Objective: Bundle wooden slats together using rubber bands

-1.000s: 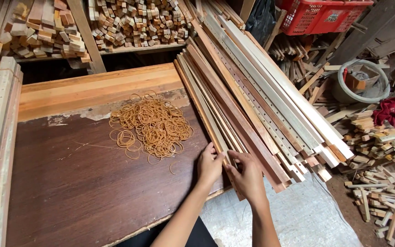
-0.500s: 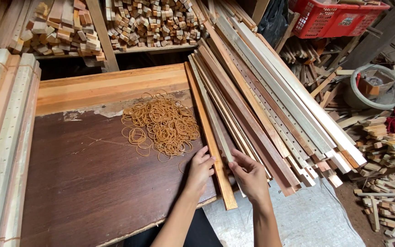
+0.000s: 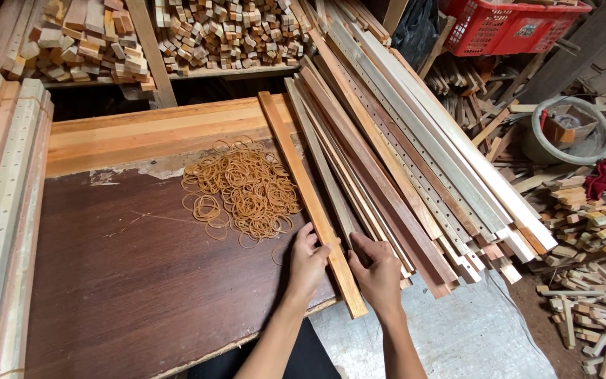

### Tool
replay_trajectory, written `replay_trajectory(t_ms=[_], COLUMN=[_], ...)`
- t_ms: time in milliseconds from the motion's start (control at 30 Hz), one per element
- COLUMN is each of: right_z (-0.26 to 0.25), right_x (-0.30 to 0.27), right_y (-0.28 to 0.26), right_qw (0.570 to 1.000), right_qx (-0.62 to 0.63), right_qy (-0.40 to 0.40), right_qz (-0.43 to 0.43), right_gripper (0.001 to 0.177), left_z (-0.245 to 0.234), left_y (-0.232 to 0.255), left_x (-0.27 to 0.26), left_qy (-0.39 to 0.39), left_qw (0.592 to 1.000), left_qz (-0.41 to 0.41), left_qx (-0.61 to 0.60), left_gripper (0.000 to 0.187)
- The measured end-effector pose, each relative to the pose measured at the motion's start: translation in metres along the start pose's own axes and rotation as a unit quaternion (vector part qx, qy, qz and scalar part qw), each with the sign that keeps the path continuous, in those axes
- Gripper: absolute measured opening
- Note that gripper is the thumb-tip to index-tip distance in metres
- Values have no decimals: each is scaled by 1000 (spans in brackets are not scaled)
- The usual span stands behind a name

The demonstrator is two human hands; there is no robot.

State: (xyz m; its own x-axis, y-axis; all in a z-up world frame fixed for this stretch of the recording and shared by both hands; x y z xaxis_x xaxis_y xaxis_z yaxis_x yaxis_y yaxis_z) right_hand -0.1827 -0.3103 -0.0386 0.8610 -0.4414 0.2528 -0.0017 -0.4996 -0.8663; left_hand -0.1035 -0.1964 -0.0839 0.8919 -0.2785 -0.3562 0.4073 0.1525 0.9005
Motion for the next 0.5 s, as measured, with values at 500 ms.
replay_trajectory(t_ms=[500], right_z=[-31], right_x=[41], right_y=[24], right_qw=[885], right_qx=[-348], right_qy=[264], right_qz=[-162], right_gripper=[53], left_z=[-11], left_y=[-25], left_x=[11], left_qy=[-29], left_qw=[992], left_qz=[120], left_qx=[22], left_gripper=[80])
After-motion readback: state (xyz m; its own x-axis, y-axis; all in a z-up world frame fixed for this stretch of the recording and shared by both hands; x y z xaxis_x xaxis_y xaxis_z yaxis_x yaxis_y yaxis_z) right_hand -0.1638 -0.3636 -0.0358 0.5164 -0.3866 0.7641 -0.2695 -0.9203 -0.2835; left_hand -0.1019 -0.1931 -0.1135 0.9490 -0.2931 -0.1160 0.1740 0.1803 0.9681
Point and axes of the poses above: each hand's wrist, its own x-axis towards the middle knuckle, its own z-axis out of the palm, y = z × x, the point moved 1 cm from there along x, towards the middle knuckle, and after that the axes turned 12 degrees about x, right-handed, at the moved point
